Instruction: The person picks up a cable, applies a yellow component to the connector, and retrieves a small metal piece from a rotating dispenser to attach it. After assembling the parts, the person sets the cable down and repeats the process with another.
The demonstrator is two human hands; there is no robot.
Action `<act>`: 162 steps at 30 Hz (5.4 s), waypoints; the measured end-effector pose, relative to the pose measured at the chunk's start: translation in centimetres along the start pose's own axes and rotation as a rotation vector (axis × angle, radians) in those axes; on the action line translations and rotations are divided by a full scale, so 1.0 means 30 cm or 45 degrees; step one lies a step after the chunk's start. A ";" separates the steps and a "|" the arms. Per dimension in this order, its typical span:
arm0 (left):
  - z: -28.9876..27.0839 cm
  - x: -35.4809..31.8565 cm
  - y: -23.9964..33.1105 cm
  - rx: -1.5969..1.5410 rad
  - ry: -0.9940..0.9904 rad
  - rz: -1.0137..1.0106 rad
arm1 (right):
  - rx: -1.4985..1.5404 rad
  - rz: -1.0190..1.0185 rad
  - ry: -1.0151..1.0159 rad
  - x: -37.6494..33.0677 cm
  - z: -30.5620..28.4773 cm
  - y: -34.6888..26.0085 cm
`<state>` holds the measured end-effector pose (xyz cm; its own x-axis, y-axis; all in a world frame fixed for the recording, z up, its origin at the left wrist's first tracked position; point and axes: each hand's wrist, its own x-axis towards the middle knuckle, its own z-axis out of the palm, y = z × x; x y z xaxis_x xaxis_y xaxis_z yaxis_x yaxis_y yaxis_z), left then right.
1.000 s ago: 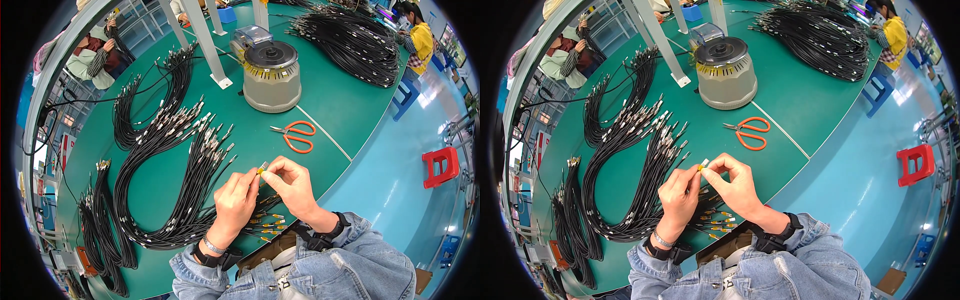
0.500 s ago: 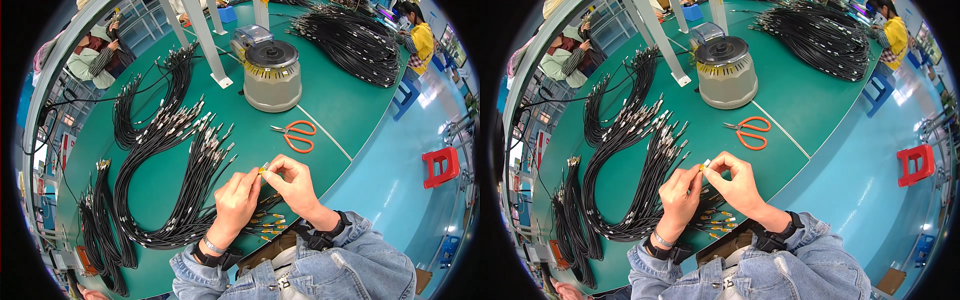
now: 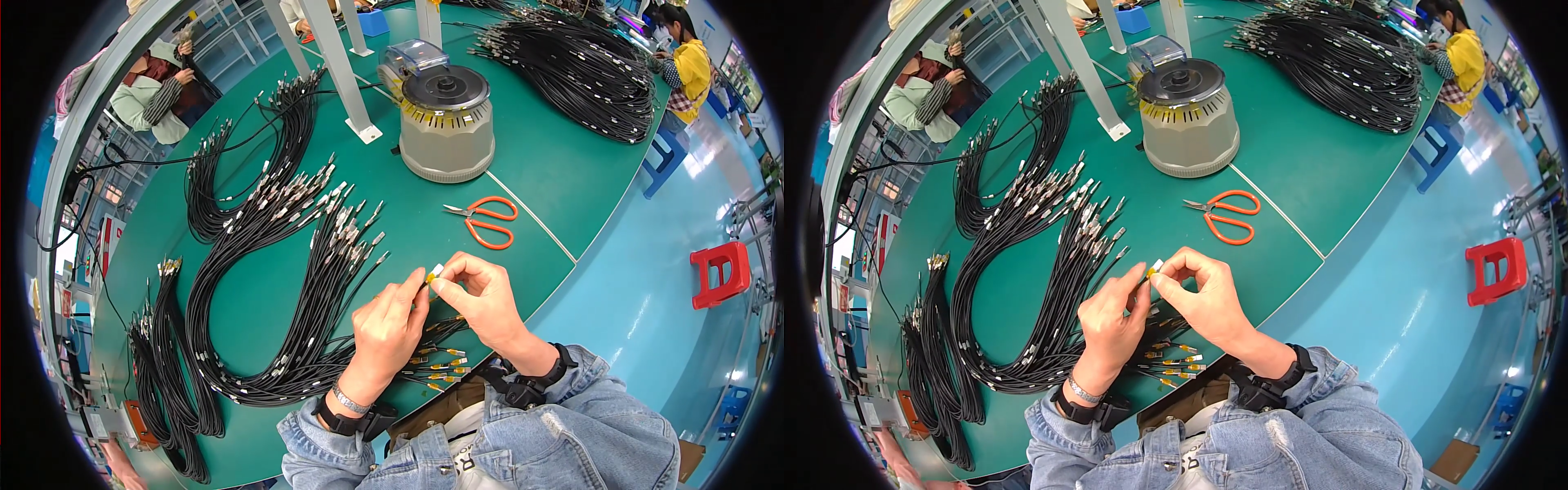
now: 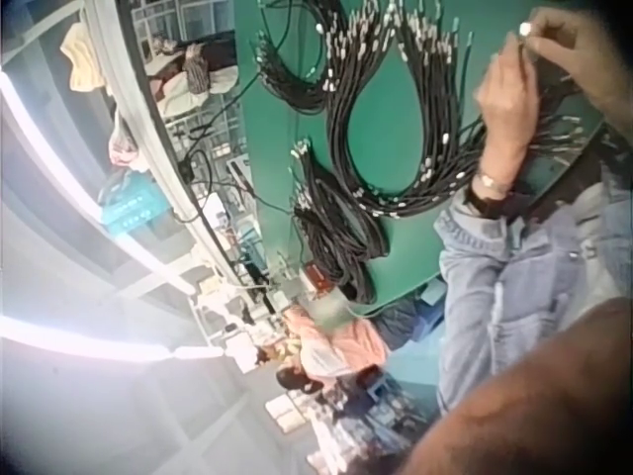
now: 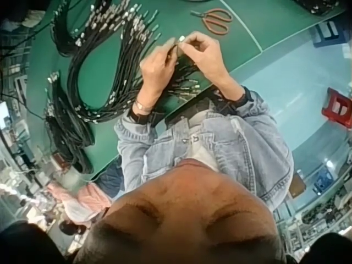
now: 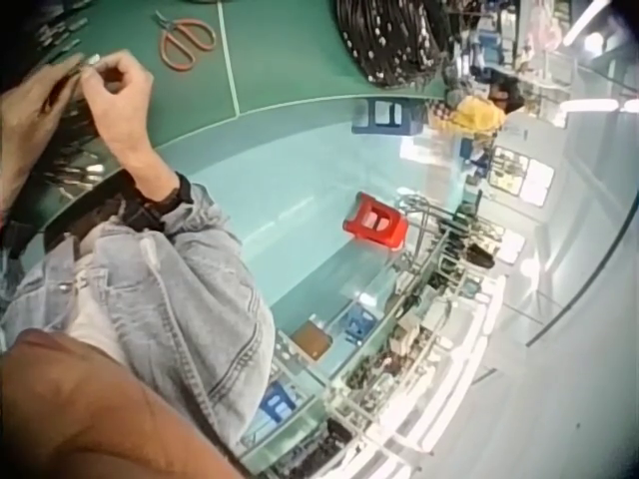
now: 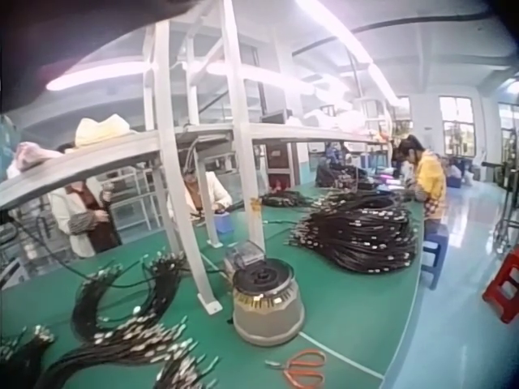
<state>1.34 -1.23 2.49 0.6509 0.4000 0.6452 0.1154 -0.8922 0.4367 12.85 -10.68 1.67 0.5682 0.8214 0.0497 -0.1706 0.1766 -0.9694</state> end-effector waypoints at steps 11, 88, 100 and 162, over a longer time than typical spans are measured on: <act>-0.003 0.008 0.001 0.018 0.007 0.077 | 0.002 0.036 -0.017 0.002 -0.007 -0.005; -0.054 0.025 0.009 -1.150 -0.274 -1.027 | 0.306 0.221 -0.124 0.006 -0.006 0.006; -0.045 0.003 0.021 -0.895 -0.220 -0.866 | 0.287 0.190 -0.092 -0.007 0.017 -0.004; 0.016 -0.014 0.003 -0.114 -0.111 -0.135 | 0.365 0.139 0.017 0.006 -0.011 0.034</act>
<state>1.43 -1.59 1.96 0.7016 0.4678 0.5375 0.1221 -0.8221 0.5561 13.06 -10.52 0.62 0.5443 0.8370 -0.0559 -0.4503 0.2353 -0.8613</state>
